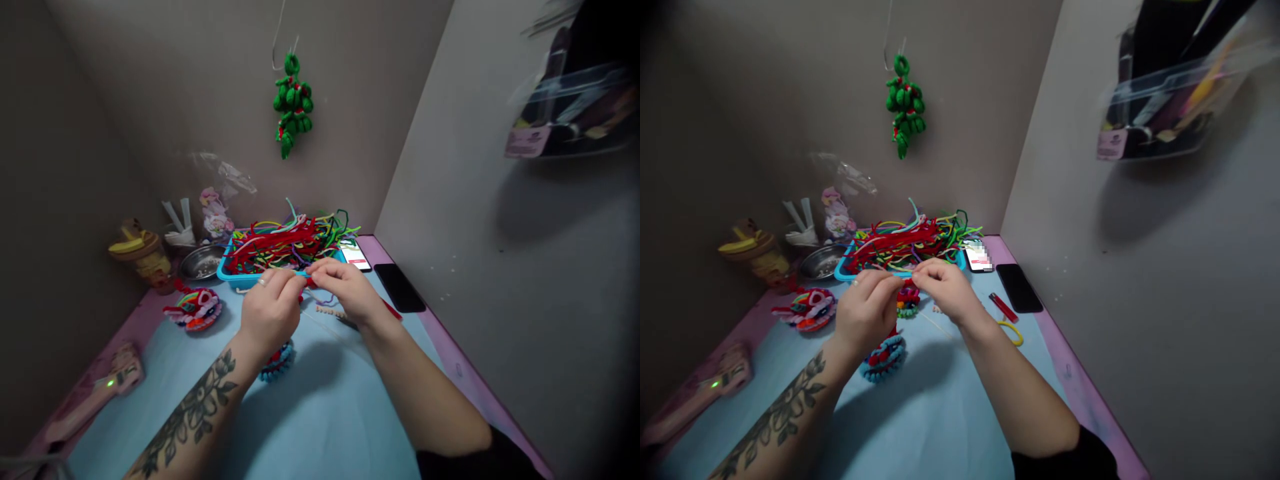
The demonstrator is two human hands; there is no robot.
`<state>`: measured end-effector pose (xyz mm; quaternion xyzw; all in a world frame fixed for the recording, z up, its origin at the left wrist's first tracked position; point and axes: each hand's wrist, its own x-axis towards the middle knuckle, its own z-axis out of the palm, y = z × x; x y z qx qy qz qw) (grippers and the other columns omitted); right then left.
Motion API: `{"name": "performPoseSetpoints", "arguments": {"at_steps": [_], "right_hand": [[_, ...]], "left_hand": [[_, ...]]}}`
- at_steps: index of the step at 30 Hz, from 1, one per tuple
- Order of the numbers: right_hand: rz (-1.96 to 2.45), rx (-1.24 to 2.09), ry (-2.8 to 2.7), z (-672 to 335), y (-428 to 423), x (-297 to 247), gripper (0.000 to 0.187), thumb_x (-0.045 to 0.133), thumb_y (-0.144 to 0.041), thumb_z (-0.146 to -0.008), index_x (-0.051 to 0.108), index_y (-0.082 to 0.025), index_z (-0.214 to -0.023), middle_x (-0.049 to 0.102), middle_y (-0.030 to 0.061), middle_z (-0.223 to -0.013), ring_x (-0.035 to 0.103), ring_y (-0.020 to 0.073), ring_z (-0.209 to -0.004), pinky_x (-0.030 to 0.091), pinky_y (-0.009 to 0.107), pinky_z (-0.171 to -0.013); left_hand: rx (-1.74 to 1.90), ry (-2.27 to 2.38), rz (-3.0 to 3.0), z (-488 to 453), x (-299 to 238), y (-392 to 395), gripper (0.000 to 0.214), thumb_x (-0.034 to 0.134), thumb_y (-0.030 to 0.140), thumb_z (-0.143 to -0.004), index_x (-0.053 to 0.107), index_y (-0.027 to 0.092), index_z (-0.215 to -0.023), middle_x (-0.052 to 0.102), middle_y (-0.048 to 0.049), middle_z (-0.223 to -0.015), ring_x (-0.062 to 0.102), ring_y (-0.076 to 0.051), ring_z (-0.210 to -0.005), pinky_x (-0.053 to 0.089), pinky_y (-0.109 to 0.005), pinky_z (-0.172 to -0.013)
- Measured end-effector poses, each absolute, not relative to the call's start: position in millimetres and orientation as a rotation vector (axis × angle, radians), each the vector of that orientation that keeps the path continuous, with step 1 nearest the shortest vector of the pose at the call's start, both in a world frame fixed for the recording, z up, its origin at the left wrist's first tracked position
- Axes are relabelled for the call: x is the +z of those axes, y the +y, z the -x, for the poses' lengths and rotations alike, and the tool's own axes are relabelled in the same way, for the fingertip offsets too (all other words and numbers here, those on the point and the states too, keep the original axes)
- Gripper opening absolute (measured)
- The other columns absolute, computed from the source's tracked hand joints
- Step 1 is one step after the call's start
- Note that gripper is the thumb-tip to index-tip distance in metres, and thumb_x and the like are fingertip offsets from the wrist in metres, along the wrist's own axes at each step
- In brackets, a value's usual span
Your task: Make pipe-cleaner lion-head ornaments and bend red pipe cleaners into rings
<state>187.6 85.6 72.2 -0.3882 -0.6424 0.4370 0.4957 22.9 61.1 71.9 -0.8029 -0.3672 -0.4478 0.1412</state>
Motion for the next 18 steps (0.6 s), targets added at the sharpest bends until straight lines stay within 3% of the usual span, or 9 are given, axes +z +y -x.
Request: {"name": "performPoseSetpoints", "arguments": {"at_steps": [3, 8, 12, 18], "right_hand": [[0.930, 1.174, -1.453, -190.1, 88.2, 70.9, 0.030, 0.067, -0.045, -0.073, 0.067, -0.017, -0.064, 0.065, 0.0043, -0.078, 0.058, 0.0177, -0.077, 0.045, 0.032, -0.076], [0.821, 1.247, -1.274, -197.0, 94.4, 70.7, 0.048, 0.061, -0.060, -0.075, 0.064, -0.017, -0.055, 0.064, 0.0045, -0.067, 0.059, 0.0157, -0.068, 0.047, 0.032, -0.075], [0.708, 1.314, -1.247, -198.2, 99.6, 65.3, 0.030, 0.078, -0.048, -0.063, 0.069, -0.020, -0.070, 0.066, 0.0013, -0.072, 0.059, 0.0136, -0.068, 0.049, 0.029, -0.071], [0.615, 1.350, -1.154, -198.4, 104.8, 59.1, 0.030, 0.081, -0.042, -0.060, 0.073, -0.025, -0.083, 0.063, -0.0012, -0.069, 0.058, 0.0112, -0.065, 0.050, 0.026, -0.065]], "left_hand": [[-1.417, -1.197, 2.357, -22.8, 72.8, 62.3, 0.013, 0.049, 0.011, -0.083, 0.060, 0.017, -0.083, 0.062, -0.0057, -0.081, 0.055, -0.017, -0.076, 0.044, -0.029, -0.071], [-2.104, -1.908, 2.641, -21.6, 83.1, 64.3, 0.011, 0.057, 0.027, -0.079, 0.056, 0.016, -0.077, 0.051, 0.0022, -0.062, 0.045, -0.009, -0.053, 0.036, -0.021, -0.050], [-2.661, -2.121, 2.750, -19.1, 86.2, 66.3, 0.023, 0.068, 0.032, -0.068, 0.056, 0.015, -0.075, 0.045, 0.0053, -0.056, 0.036, -0.006, -0.046, 0.028, -0.019, -0.045], [-2.900, -2.267, 2.843, -17.4, 85.3, 68.2, 0.022, 0.073, 0.027, -0.062, 0.057, 0.014, -0.070, 0.047, 0.0025, -0.060, 0.040, -0.006, -0.052, 0.025, -0.017, -0.045]]}}
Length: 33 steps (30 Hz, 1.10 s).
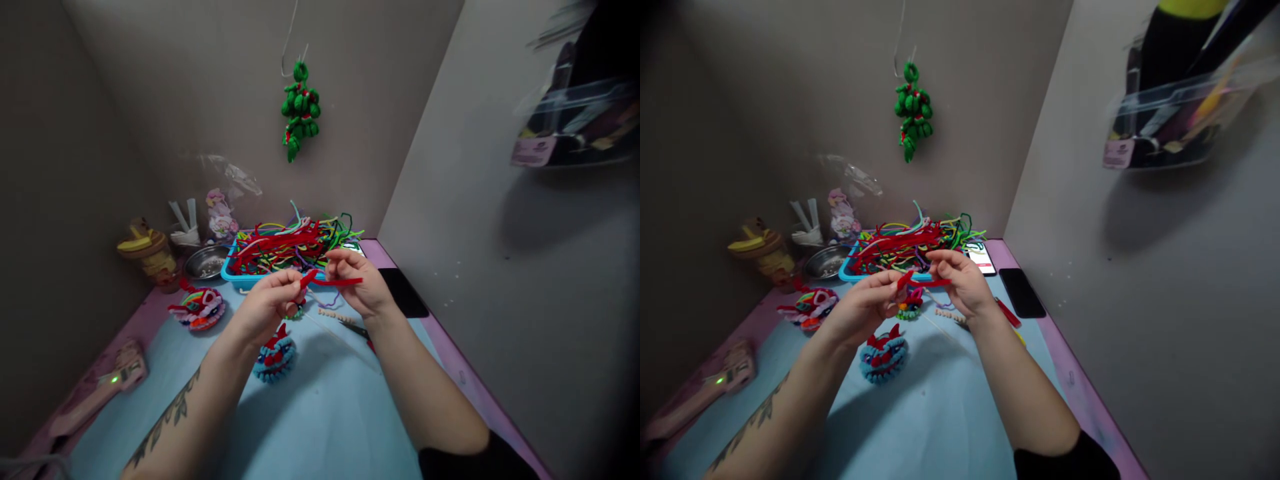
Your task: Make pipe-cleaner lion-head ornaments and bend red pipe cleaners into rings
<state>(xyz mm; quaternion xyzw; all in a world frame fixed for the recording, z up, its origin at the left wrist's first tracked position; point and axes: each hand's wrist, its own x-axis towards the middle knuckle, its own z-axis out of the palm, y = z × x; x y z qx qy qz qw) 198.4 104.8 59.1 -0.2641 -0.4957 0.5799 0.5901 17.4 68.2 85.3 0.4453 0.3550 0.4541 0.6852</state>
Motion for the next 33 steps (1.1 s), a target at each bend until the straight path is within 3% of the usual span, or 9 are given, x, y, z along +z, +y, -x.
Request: {"name": "performPoseSetpoints", "arguments": {"at_steps": [7, 11, 16, 19, 22, 27, 30, 33], "right_hand": [[0.620, 1.043, -1.573, -197.2, 92.4, 66.6, 0.019, 0.077, -0.032, -0.070, 0.074, -0.027, -0.088, 0.064, 0.0016, -0.084, 0.059, 0.0149, -0.080, 0.048, 0.030, -0.074], [0.661, 0.821, -1.675, -194.7, 87.1, 68.5, 0.009, 0.069, -0.031, -0.079, 0.070, -0.022, -0.079, 0.063, 0.0028, -0.082, 0.058, 0.0156, -0.079, 0.046, 0.030, -0.072], [0.715, 0.557, -1.696, -188.8, 81.2, 72.4, 0.014, 0.058, -0.027, -0.085, 0.059, -0.020, -0.074, 0.057, 0.0011, -0.075, 0.053, 0.0144, -0.074, 0.043, 0.029, -0.069], [0.784, 0.452, -1.717, -184.6, 77.9, 73.9, 0.014, 0.054, -0.025, -0.086, 0.055, -0.020, -0.073, 0.054, 0.0003, -0.072, 0.051, 0.0141, -0.071, 0.042, 0.029, -0.067], [0.915, 0.541, -1.685, -181.2, 78.0, 71.6, 0.013, 0.054, -0.025, -0.083, 0.052, -0.020, -0.071, 0.052, -0.0014, -0.068, 0.048, 0.0124, -0.064, 0.040, 0.026, -0.060], [0.929, 1.034, -1.505, -180.4, 85.3, 66.2, 0.016, 0.062, -0.029, -0.077, 0.050, -0.020, -0.075, 0.052, -0.0048, -0.061, 0.051, 0.0107, -0.054, 0.040, 0.023, -0.052], [0.860, 1.106, -1.497, -184.9, 88.0, 68.0, 0.017, 0.061, -0.036, -0.080, 0.057, -0.019, -0.081, 0.057, -0.0023, -0.065, 0.053, 0.0113, -0.056, 0.042, 0.024, -0.052], [0.818, 0.967, -1.630, -190.2, 87.1, 71.5, 0.018, 0.061, -0.037, -0.082, 0.065, -0.020, -0.089, 0.064, 0.0020, -0.078, 0.058, 0.0135, -0.069, 0.045, 0.026, -0.059]], "left_hand": [[0.960, 0.814, -1.017, -23.9, 87.0, 65.8, 0.023, 0.073, 0.028, -0.060, 0.056, 0.013, -0.066, 0.045, 0.0031, -0.057, 0.036, -0.005, -0.049, 0.024, -0.018, -0.044], [1.015, 0.869, -1.119, -26.7, 83.8, 63.8, 0.022, 0.070, 0.030, -0.063, 0.055, 0.015, -0.067, 0.044, 0.0040, -0.057, 0.035, -0.006, -0.049, 0.025, -0.019, -0.044], [1.151, 1.034, -1.361, -30.2, 83.0, 59.3, 0.020, 0.064, 0.033, -0.071, 0.055, 0.016, -0.073, 0.042, 0.0057, -0.056, 0.035, -0.007, -0.048, 0.027, -0.019, -0.046], [1.215, 1.154, -1.525, -32.5, 83.0, 55.3, 0.015, 0.058, 0.031, -0.077, 0.055, 0.017, -0.075, 0.048, 0.0032, -0.062, 0.041, -0.010, -0.053, 0.032, -0.021, -0.050], [1.312, 1.291, -1.881, -33.8, 78.4, 52.9, 0.008, 0.051, 0.023, -0.082, 0.057, 0.018, -0.078, 0.057, -0.0017, -0.074, 0.051, -0.015, -0.067, 0.040, -0.025, -0.062], [1.335, 1.333, -2.339, -32.9, 70.0, 55.4, 0.016, 0.044, 0.015, -0.086, 0.059, 0.019, -0.082, 0.061, -0.0061, -0.084, 0.052, -0.020, -0.082, 0.040, -0.032, -0.078], [1.351, 1.298, -2.098, -31.7, 72.6, 58.1, 0.011, 0.048, 0.019, -0.084, 0.059, 0.019, -0.080, 0.060, -0.0041, -0.080, 0.053, -0.017, -0.076, 0.042, -0.028, -0.070], [1.295, 1.179, -1.640, -30.2, 77.7, 60.7, 0.009, 0.056, 0.027, -0.080, 0.056, 0.018, -0.078, 0.054, 0.0013, -0.065, 0.047, -0.012, -0.057, 0.037, -0.022, -0.054]]}}
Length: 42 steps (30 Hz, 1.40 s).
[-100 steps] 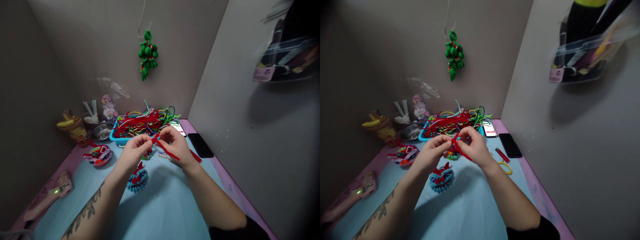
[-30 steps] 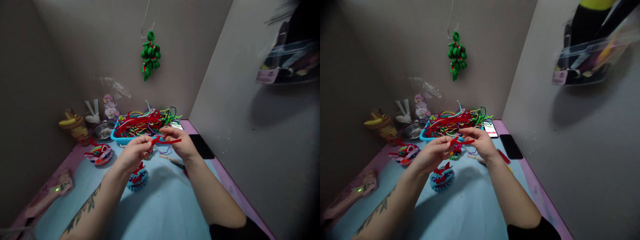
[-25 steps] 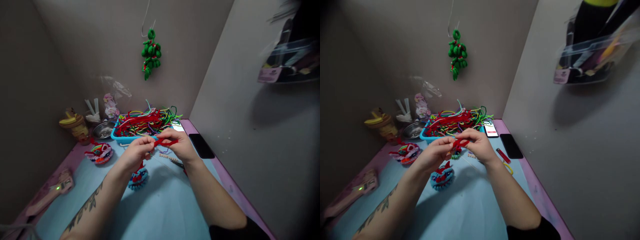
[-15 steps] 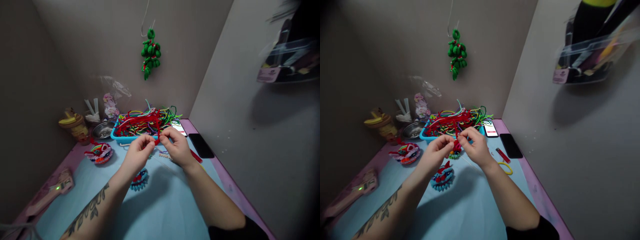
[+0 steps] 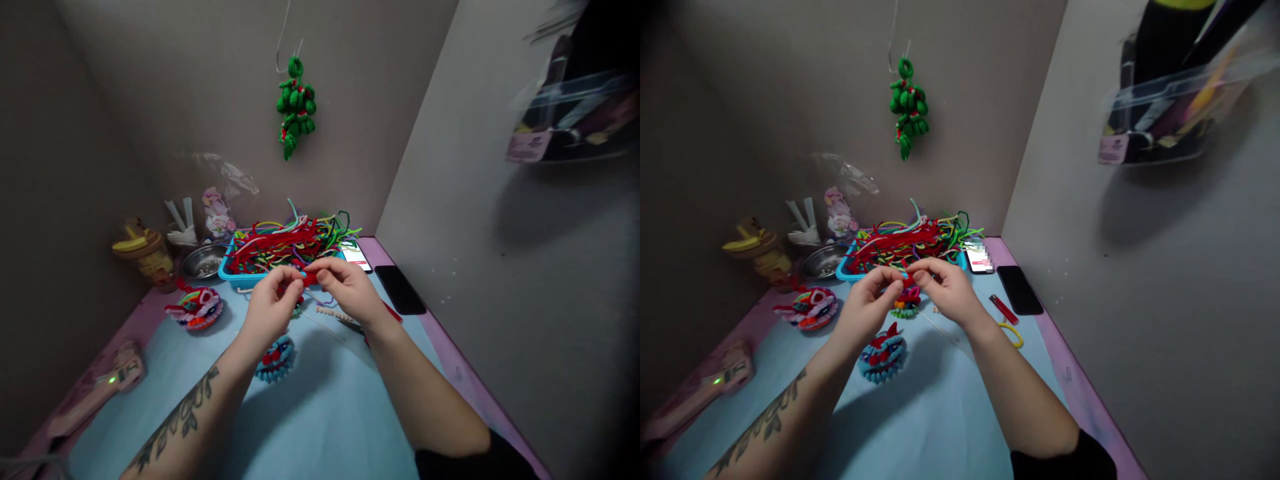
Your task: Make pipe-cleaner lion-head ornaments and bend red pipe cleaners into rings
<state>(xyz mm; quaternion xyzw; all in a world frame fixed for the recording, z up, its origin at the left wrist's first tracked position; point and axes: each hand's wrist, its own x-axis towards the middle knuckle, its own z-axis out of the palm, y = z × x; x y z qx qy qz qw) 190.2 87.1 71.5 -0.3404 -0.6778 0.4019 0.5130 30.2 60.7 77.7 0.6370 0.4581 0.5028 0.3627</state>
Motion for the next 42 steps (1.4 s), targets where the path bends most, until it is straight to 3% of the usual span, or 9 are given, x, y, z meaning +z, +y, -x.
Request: {"name": "performPoseSetpoints", "arguments": {"at_steps": [4, 9, 16, 19, 24, 26, 29, 34, 42], "right_hand": [[0.724, 0.781, -1.763, -191.9, 83.7, 74.0, 0.012, 0.068, -0.026, -0.077, 0.069, -0.023, -0.089, 0.064, 0.0034, -0.091, 0.059, 0.0161, -0.085, 0.046, 0.029, -0.069], [0.749, 0.694, -1.762, -188.8, 80.6, 75.7, 0.003, 0.066, -0.021, -0.077, 0.065, -0.021, -0.080, 0.059, 0.0014, -0.081, 0.055, 0.0139, -0.076, 0.043, 0.027, -0.064], [0.787, 1.040, -1.688, -184.2, 81.9, 71.9, 0.015, 0.063, -0.032, -0.078, 0.056, -0.019, -0.073, 0.052, -0.0023, -0.067, 0.048, 0.0106, -0.058, 0.040, 0.024, -0.054], [0.745, 1.218, -1.608, -185.3, 84.1, 69.7, 0.022, 0.066, -0.039, -0.077, 0.057, -0.019, -0.074, 0.053, -0.0029, -0.064, 0.049, 0.0107, -0.056, 0.040, 0.024, -0.052], [0.667, 1.071, -1.623, -191.6, 87.8, 67.9, 0.020, 0.064, -0.040, -0.081, 0.065, -0.020, -0.079, 0.058, 0.0002, -0.075, 0.055, 0.0126, -0.069, 0.045, 0.027, -0.065], [0.653, 1.045, -1.600, -192.4, 88.7, 65.1, 0.017, 0.070, -0.034, -0.077, 0.066, -0.023, -0.088, 0.060, 0.0008, -0.083, 0.057, 0.0135, -0.075, 0.047, 0.028, -0.069], [0.591, 0.998, -1.637, -191.8, 89.0, 61.2, 0.028, 0.075, -0.029, -0.073, 0.066, -0.027, -0.099, 0.060, 0.0009, -0.088, 0.057, 0.0144, -0.078, 0.048, 0.029, -0.070], [0.427, 0.895, -1.765, -193.5, 88.8, 62.7, 0.025, 0.068, -0.029, -0.081, 0.067, -0.030, -0.106, 0.060, 0.0029, -0.093, 0.057, 0.0162, -0.086, 0.046, 0.032, -0.075], [0.363, 0.907, -1.714, -192.2, 90.7, 60.5, 0.013, 0.070, -0.037, -0.078, 0.069, -0.027, -0.087, 0.056, 0.0018, -0.083, 0.053, 0.0152, -0.078, 0.042, 0.029, -0.065]], "left_hand": [[1.242, 0.993, -1.351, -29.8, 80.3, 61.6, 0.018, 0.063, 0.033, -0.074, 0.054, 0.017, -0.076, 0.045, 0.0060, -0.056, 0.039, -0.008, -0.049, 0.032, -0.019, -0.048], [1.351, 1.138, -1.523, -33.4, 80.5, 56.2, 0.010, 0.059, 0.027, -0.077, 0.056, 0.018, -0.078, 0.052, 0.0024, -0.067, 0.046, -0.010, -0.057, 0.036, -0.021, -0.053], [1.507, 1.261, -1.981, -33.4, 77.6, 53.2, 0.008, 0.053, 0.018, -0.082, 0.059, 0.019, -0.077, 0.058, -0.0019, -0.077, 0.053, -0.015, -0.073, 0.041, -0.025, -0.068], [1.463, 1.200, -1.736, -31.5, 78.7, 56.0, 0.005, 0.056, 0.022, -0.081, 0.058, 0.019, -0.077, 0.056, -0.0002, -0.073, 0.051, -0.013, -0.066, 0.040, -0.024, -0.062], [1.226, 0.826, -1.081, -25.7, 81.7, 64.5, 0.019, 0.069, 0.028, -0.070, 0.058, 0.015, -0.078, 0.049, 0.0037, -0.060, 0.040, -0.006, -0.049, 0.033, -0.017, -0.047], [1.117, 0.735, -0.941, -23.8, 82.4, 66.7, 0.022, 0.073, 0.026, -0.065, 0.059, 0.013, -0.076, 0.051, 0.0024, -0.060, 0.041, -0.005, -0.049, 0.032, -0.015, -0.044], [0.987, 0.638, -0.820, -22.6, 82.8, 67.5, 0.020, 0.075, 0.020, -0.062, 0.061, 0.010, -0.072, 0.051, 0.0006, -0.060, 0.044, -0.005, -0.049, 0.034, -0.013, -0.041], [0.832, 0.496, -0.592, -21.6, 83.2, 66.7, 0.016, 0.070, 0.008, -0.064, 0.062, 0.007, -0.078, 0.052, -0.0017, -0.067, 0.050, -0.005, -0.053, 0.037, -0.009, -0.038], [0.740, 0.483, -0.570, -26.6, 80.3, 65.2, 0.017, 0.070, 0.008, -0.063, 0.061, 0.008, -0.078, 0.052, -0.0019, -0.066, 0.048, -0.005, -0.052, 0.033, -0.008, -0.035]]}}
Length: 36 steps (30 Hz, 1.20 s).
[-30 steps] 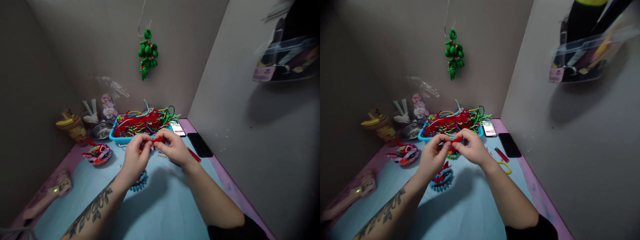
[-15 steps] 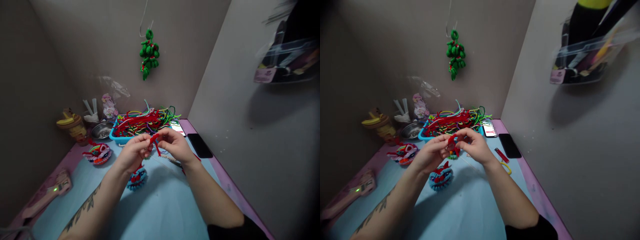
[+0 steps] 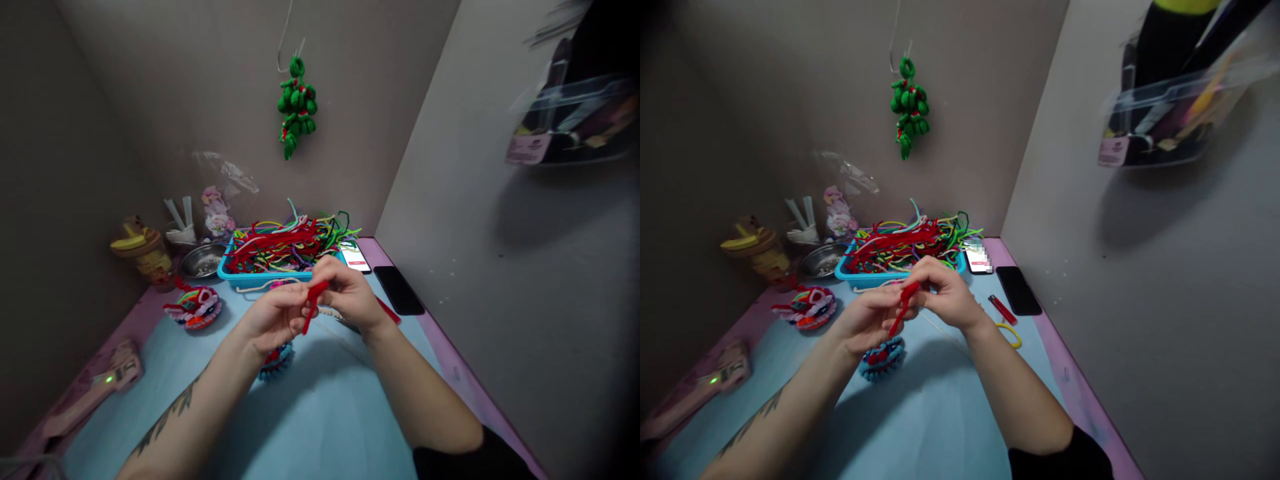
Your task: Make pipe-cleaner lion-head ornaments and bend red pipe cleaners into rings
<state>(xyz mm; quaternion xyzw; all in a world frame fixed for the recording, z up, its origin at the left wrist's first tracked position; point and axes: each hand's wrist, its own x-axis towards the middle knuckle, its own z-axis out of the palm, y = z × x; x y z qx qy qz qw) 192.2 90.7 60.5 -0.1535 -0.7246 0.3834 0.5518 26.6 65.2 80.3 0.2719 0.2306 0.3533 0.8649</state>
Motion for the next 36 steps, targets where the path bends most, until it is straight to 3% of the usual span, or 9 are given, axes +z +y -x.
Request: {"name": "performPoseSetpoints", "arguments": {"at_steps": [3, 8, 18, 22, 24, 28, 32, 36], "right_hand": [[0.378, 0.896, -1.697, -190.1, 89.5, 60.4, 0.015, 0.069, -0.039, -0.078, 0.068, -0.026, -0.084, 0.054, 0.0013, -0.082, 0.050, 0.0146, -0.075, 0.040, 0.028, -0.062], [0.482, 0.741, -1.690, -185.0, 86.3, 59.9, 0.010, 0.066, -0.033, -0.081, 0.064, -0.024, -0.084, 0.052, 0.0015, -0.082, 0.050, 0.0153, -0.078, 0.041, 0.030, -0.067], [0.723, 0.631, -1.544, -170.0, 75.7, 62.3, 0.005, 0.057, -0.023, -0.083, 0.059, -0.020, -0.079, 0.055, 0.0014, -0.082, 0.053, 0.0149, -0.078, 0.042, 0.028, -0.068], [0.843, 0.718, -1.503, -171.6, 81.5, 61.9, 0.010, 0.056, -0.025, -0.083, 0.057, -0.019, -0.076, 0.055, 0.0003, -0.077, 0.052, 0.0139, -0.074, 0.041, 0.026, -0.067], [0.876, 0.803, -1.501, -173.7, 85.5, 60.8, 0.011, 0.057, -0.027, -0.082, 0.056, -0.019, -0.075, 0.054, -0.0004, -0.075, 0.050, 0.0131, -0.070, 0.040, 0.026, -0.066], [0.823, 1.036, -1.502, -178.6, 88.9, 60.5, 0.015, 0.061, -0.030, -0.079, 0.056, -0.018, -0.071, 0.054, -0.0015, -0.072, 0.048, 0.0115, -0.066, 0.039, 0.024, -0.062], [0.677, 1.237, -1.491, -181.2, 87.9, 63.1, 0.018, 0.068, -0.034, -0.075, 0.060, -0.018, -0.070, 0.055, -0.0018, -0.069, 0.049, 0.0111, -0.064, 0.041, 0.024, -0.061], [0.513, 1.232, -1.449, -178.9, 88.0, 60.6, 0.020, 0.074, -0.035, -0.071, 0.062, -0.019, -0.069, 0.054, -0.0012, -0.070, 0.053, 0.0128, -0.067, 0.047, 0.026, -0.063]], "left_hand": [[0.802, 0.525, -0.678, -30.9, 79.9, 62.3, 0.023, 0.076, 0.013, -0.059, 0.062, 0.009, -0.076, 0.051, -0.0004, -0.064, 0.044, -0.004, -0.050, 0.032, -0.010, -0.036], [1.143, 0.717, -0.992, -39.2, 77.7, 56.9, 0.022, 0.074, 0.027, -0.067, 0.060, 0.012, -0.075, 0.048, 0.0040, -0.058, 0.037, -0.003, -0.045, 0.032, -0.014, -0.042], [1.670, 1.303, -1.892, -41.7, 65.2, 50.9, 0.004, 0.058, 0.019, -0.083, 0.062, 0.019, -0.083, 0.064, -0.0018, -0.080, 0.059, -0.013, -0.075, 0.048, -0.024, -0.068], [1.639, 1.254, -1.822, -37.4, 62.0, 58.2, 0.036, 0.063, 0.022, -0.080, 0.054, 0.020, -0.115, 0.065, -0.0039, -0.093, 0.064, -0.015, -0.084, 0.052, -0.025, -0.069], [1.637, 1.240, -1.837, -34.1, 64.5, 60.9, 0.041, 0.062, 0.024, -0.080, 0.051, 0.021, -0.120, 0.064, -0.0062, -0.102, 0.063, -0.017, -0.092, 0.053, -0.026, -0.071], [1.493, 1.288, -1.923, -24.6, 74.8, 64.3, 0.012, 0.058, 0.027, -0.083, 0.064, 0.018, -0.086, 0.065, -0.0042, -0.088, 0.061, -0.015, -0.079, 0.050, -0.024, -0.068], [1.280, 1.134, -1.616, -18.4, 80.3, 68.7, 0.019, 0.062, 0.034, -0.079, 0.061, 0.015, -0.072, 0.056, 0.0015, -0.062, 0.050, -0.009, -0.056, 0.041, -0.020, -0.053], [1.098, 0.828, -1.141, -22.6, 76.5, 71.5, 0.025, 0.071, 0.035, -0.070, 0.057, 0.013, -0.066, 0.049, 0.0029, -0.055, 0.044, -0.006, -0.049, 0.037, -0.017, -0.046]]}}
